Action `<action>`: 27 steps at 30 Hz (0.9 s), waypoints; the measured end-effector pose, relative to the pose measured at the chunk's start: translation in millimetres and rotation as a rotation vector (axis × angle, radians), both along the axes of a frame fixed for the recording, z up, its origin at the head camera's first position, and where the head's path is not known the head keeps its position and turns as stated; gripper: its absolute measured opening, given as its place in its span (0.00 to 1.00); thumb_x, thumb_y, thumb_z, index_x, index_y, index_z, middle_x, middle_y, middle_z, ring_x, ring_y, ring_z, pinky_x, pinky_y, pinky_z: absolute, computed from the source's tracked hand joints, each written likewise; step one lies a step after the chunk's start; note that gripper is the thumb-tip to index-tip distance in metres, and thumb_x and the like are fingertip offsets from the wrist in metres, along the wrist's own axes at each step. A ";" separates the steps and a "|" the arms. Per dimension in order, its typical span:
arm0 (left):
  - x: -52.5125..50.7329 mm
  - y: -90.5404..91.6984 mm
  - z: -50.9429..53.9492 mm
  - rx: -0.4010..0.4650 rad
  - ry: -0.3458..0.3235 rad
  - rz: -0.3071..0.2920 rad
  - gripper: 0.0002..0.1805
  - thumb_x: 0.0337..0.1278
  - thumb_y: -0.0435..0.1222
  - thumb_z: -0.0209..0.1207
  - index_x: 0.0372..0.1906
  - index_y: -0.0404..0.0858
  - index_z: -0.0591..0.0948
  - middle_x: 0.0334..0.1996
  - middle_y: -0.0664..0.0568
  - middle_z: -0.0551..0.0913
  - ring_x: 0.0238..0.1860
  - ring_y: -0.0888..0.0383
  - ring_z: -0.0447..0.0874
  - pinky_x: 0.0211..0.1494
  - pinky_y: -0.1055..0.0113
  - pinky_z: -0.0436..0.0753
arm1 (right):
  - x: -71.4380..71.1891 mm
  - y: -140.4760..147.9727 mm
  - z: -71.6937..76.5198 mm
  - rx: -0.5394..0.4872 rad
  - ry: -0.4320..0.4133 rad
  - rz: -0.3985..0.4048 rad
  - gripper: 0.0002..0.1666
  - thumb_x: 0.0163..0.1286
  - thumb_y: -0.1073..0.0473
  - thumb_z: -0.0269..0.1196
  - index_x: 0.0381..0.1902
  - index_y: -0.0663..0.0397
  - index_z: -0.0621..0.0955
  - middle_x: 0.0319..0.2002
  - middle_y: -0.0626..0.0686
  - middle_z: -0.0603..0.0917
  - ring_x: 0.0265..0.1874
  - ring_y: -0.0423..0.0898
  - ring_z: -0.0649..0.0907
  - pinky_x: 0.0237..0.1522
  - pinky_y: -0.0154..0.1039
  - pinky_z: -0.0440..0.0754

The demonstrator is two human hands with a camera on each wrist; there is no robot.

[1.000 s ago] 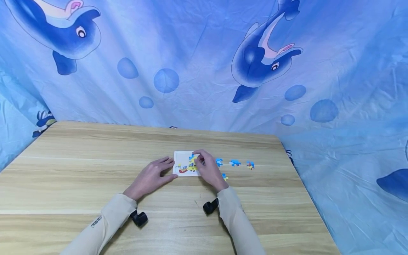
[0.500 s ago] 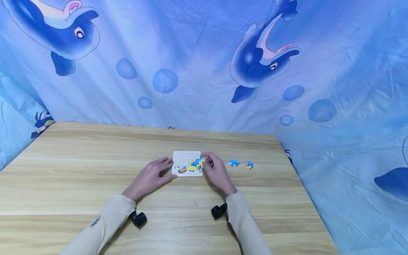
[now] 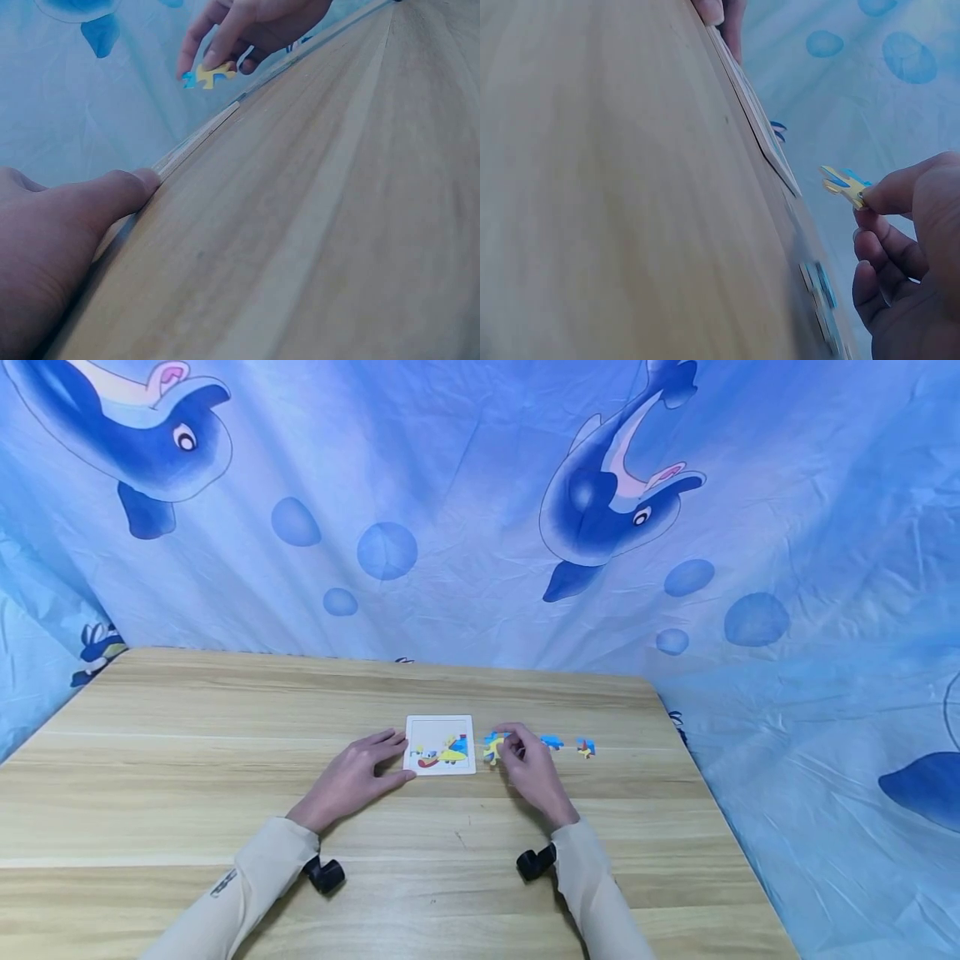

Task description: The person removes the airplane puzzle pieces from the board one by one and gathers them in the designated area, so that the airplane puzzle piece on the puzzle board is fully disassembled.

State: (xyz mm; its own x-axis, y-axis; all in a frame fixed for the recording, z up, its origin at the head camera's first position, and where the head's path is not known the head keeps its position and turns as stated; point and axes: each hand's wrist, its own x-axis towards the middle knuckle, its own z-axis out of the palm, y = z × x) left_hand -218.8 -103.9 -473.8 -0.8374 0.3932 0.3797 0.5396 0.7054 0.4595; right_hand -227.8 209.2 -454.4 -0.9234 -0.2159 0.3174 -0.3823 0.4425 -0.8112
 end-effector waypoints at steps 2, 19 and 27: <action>0.1 0.0 0.1 0.002 -0.003 0.001 0.32 0.64 0.53 0.69 0.63 0.33 0.84 0.64 0.42 0.81 0.70 0.43 0.73 0.69 0.44 0.75 | 1.3 4.4 -0.2 -0.004 -0.007 -0.007 0.17 0.75 0.71 0.60 0.59 0.62 0.81 0.37 0.54 0.79 0.35 0.48 0.77 0.37 0.32 0.78; -0.4 0.0 0.1 0.003 0.000 0.004 0.32 0.64 0.53 0.69 0.63 0.33 0.83 0.64 0.42 0.81 0.70 0.44 0.74 0.69 0.45 0.75 | 12.3 37.3 -5.5 -0.019 -0.005 -0.056 0.17 0.73 0.74 0.60 0.58 0.66 0.81 0.37 0.57 0.78 0.35 0.48 0.77 0.34 0.31 0.76; -0.1 -0.3 -0.3 0.004 -0.004 0.002 0.32 0.64 0.53 0.68 0.64 0.34 0.83 0.64 0.42 0.81 0.70 0.43 0.73 0.69 0.44 0.75 | 19.6 54.3 -7.6 -0.006 0.000 -0.072 0.16 0.75 0.73 0.60 0.58 0.65 0.81 0.39 0.58 0.78 0.37 0.47 0.76 0.38 0.30 0.76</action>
